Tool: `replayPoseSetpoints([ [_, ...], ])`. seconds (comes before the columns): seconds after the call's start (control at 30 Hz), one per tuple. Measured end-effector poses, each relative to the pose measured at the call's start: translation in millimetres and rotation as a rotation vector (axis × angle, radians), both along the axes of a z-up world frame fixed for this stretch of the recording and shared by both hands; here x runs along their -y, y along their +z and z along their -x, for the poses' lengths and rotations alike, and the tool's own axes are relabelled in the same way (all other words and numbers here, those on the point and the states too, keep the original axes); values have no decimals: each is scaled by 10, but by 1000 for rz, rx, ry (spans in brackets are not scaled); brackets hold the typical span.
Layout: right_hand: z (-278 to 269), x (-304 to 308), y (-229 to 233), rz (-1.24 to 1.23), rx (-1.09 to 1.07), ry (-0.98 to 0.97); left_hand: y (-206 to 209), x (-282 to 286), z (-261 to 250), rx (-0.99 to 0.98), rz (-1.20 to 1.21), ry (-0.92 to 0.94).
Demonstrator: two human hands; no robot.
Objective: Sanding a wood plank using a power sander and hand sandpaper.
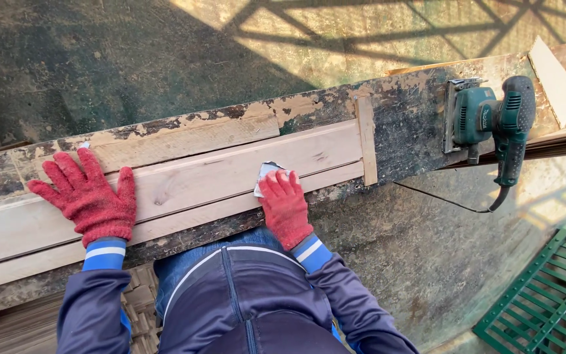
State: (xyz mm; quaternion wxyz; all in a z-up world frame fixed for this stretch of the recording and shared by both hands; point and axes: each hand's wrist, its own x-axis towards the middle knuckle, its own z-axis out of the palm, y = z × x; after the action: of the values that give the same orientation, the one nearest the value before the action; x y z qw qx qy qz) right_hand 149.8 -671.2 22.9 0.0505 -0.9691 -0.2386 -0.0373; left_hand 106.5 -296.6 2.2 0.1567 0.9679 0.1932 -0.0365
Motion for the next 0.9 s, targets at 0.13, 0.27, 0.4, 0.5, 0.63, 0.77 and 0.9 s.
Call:
replayPoseSetpoints([
  [0.13,-275,804,-145,219,122,-93,61,-10,-42,-13,14,-17],
  [0.27,-488,1236,-220,-86,33,-534,68,-3,-34,-48,4,-13],
  [0.4,-219,151,-72,145,135,-207,125,34,-106,25,33,-2],
  [0.5,48,-241,-80,-93,-19,123,66,43,-58,27,31,4],
  [0.63,-258,404,-196,-35,-173,335,-466,-121,199,126,-243,3],
  [0.77,-542,1184,-241,2,-50,395,-35,-291,403,54,-161,444],
  [0.9,-673,792,-52,-11,-215,509,-261,-1073,1417,100,-261,748],
])
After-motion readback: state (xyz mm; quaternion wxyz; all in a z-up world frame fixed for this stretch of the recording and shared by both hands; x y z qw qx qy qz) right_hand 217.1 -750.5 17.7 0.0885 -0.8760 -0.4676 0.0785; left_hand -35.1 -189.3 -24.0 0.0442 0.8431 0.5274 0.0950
